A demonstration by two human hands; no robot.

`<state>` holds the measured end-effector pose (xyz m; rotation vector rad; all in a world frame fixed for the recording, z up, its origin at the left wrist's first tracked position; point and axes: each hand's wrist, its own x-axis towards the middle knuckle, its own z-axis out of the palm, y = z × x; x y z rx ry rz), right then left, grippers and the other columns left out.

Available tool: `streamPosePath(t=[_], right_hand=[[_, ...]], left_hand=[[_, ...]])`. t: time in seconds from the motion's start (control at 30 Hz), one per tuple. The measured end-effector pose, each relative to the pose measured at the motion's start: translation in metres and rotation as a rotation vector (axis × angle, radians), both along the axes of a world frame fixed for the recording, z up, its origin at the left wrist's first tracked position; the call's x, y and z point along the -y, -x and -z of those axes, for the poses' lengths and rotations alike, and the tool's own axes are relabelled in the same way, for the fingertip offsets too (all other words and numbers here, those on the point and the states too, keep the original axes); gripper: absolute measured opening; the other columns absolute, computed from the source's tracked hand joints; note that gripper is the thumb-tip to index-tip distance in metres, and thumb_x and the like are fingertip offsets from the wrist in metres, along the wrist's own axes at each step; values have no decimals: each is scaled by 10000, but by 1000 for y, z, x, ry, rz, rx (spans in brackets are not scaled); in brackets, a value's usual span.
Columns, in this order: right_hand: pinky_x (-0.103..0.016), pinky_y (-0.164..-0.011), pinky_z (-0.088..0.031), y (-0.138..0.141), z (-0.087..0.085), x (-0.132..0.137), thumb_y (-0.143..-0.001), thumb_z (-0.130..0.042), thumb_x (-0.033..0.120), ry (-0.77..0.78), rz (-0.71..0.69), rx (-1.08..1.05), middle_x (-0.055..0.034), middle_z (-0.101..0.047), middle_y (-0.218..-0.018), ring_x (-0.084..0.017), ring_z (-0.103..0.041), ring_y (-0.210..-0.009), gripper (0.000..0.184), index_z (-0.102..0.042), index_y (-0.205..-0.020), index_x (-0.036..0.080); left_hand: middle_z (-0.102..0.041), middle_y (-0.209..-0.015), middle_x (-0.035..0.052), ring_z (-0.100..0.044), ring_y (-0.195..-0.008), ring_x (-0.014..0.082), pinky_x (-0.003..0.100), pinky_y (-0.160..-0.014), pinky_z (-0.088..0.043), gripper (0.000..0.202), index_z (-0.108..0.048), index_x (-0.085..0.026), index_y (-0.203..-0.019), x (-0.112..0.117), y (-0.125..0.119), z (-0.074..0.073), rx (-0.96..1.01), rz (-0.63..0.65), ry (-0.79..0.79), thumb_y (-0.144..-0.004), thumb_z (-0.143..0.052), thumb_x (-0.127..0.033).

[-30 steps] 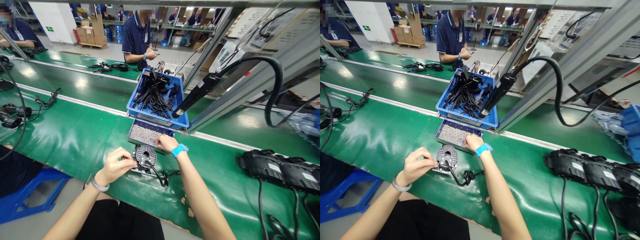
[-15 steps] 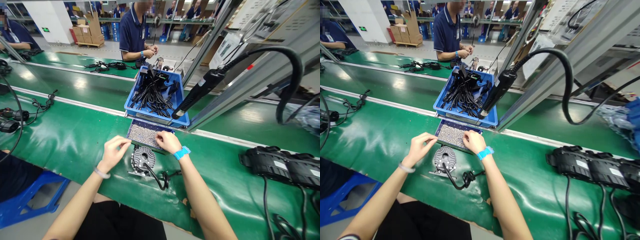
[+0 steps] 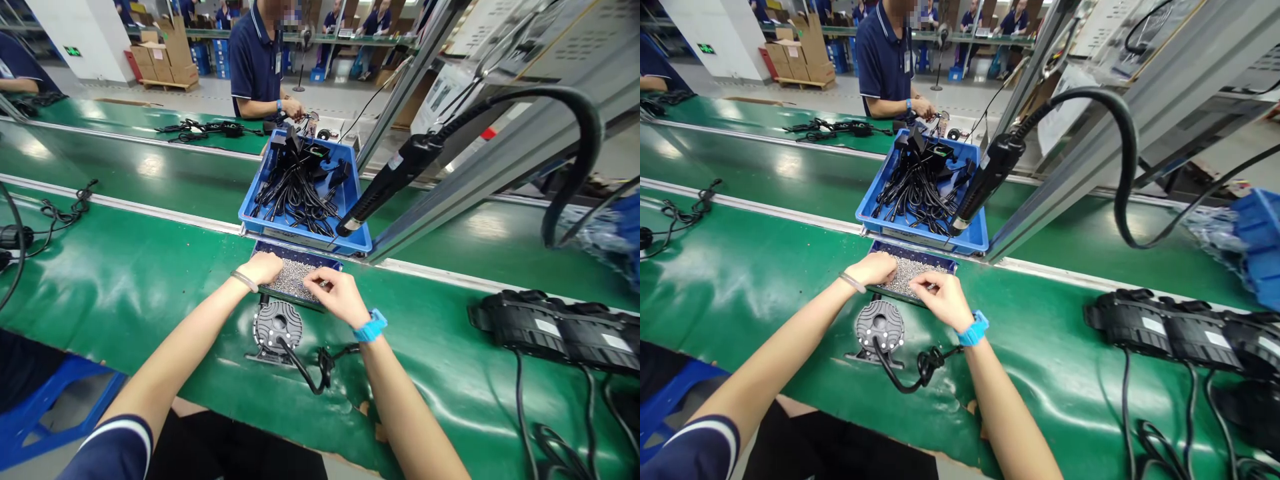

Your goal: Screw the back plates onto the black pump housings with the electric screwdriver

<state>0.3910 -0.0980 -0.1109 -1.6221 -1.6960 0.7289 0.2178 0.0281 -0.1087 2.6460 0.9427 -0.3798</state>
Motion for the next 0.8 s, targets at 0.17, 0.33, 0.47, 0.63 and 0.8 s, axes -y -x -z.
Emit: streamPosePath(t=[0.17,0.33,0.47,0.63,0.8], right_hand=[[-317,-638,-597,18,-11,25,-910,-659,467,30,-117,-283,-91,-818,-854,-222,-754,-734,336,-838,-849,189],[-313,-635,-605,22,-8,34,-909,-685,378,-2,-99,-300,-75,-828,-848,-225,-771,-726,245,-843,-893,191],[-290,-607,-590,20,-7,35,-907,-684,309,-94,-104,-223,-63,-828,-838,-212,-772,-699,190,-835,-875,198],[-277,-647,-597,15,-12,33,-923,-660,242,-240,-187,-101,-54,-826,-838,-191,-776,-707,173,-826,-891,207],[-305,-698,-623,10,-11,33,-953,-620,217,-342,-254,11,-66,-828,-876,-202,-786,-745,202,-822,-954,211]], left_hand=[[-788,-796,133,-776,-866,284,341,-819,-573,106,-778,-142,-758,3,16,-3,128,-59,-27,-799,-734,-55],[-785,-774,56,-748,-770,217,280,-750,-540,78,-747,-172,-754,6,31,0,362,-126,-9,-824,-770,-145],[-774,-766,22,-731,-715,152,218,-690,-541,97,-709,-154,-788,21,47,2,569,-208,35,-884,-704,-159],[-803,-882,68,-755,-800,180,262,-731,-594,130,-753,-139,-926,46,67,8,954,-415,261,-875,-709,-250],[-822,-899,99,-775,-820,199,311,-791,-623,233,-789,-136,-938,68,81,5,1176,-633,683,-832,-763,-342]])
